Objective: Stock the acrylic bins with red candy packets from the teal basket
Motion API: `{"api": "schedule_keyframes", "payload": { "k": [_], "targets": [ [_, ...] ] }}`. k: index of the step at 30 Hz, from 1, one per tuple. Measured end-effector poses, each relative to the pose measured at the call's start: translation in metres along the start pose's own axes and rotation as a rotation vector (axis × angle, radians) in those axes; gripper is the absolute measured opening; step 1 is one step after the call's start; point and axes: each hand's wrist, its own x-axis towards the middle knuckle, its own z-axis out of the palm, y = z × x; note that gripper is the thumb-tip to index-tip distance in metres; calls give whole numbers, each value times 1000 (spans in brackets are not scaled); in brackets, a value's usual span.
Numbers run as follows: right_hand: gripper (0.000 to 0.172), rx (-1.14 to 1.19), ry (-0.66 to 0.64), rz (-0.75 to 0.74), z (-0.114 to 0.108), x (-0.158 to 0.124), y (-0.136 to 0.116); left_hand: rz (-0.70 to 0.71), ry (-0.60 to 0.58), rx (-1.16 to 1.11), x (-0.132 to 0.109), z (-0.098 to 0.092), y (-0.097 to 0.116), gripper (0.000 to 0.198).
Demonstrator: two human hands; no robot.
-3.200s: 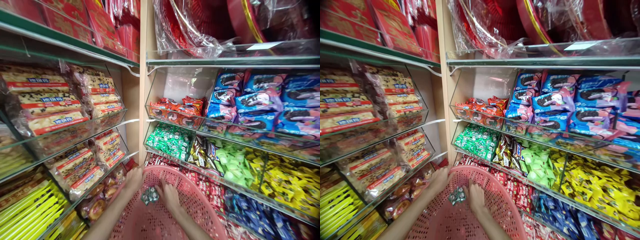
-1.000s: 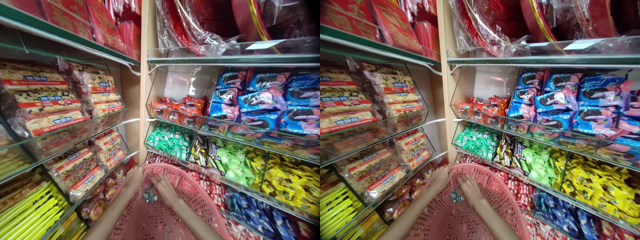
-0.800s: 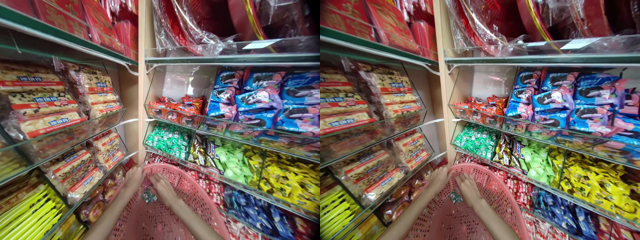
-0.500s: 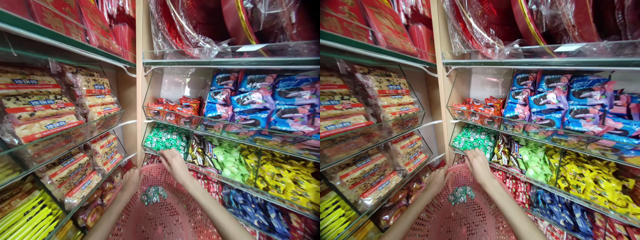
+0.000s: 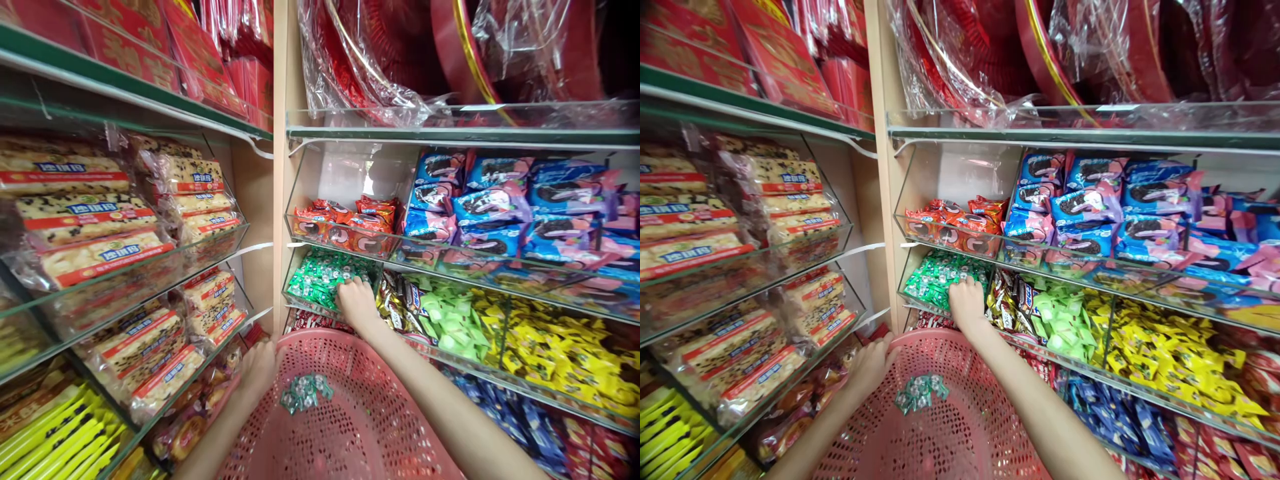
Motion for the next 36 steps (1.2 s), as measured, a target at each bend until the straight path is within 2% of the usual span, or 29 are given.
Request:
{"api": "schedule_keyframes", "payload": {
  "k": [12, 16, 22, 26, 29, 31, 33, 36],
  "targets": [
    [22, -14, 33, 16, 3, 3, 2, -3, 25, 12, -3, -1, -5, 39],
    [24, -43, 85, 4, 2, 5, 7, 16, 76, 23, -4, 1, -8, 36],
    [24, -50, 146, 7, -7, 5, 11, 28, 94, 27, -3, 0, -7, 35],
    [24, 28, 176, 22, -19, 1, 13, 11, 54, 14, -2, -4, -3, 35],
    [25, 266, 235, 27, -28, -8, 13, -15, 10, 1, -2, -8, -1, 37],
    [26, 575, 237, -6, -29, -18, 7, -25, -1, -2, -2, -10, 0, 38],
    [26, 947, 136, -53, -19, -31, -4, -35, -8, -4, -2, -10, 0, 39],
    [25, 1405, -160, -53, 18, -52, -29, -30, -4, -7, -1, -10, 2, 39]
  ]
}}
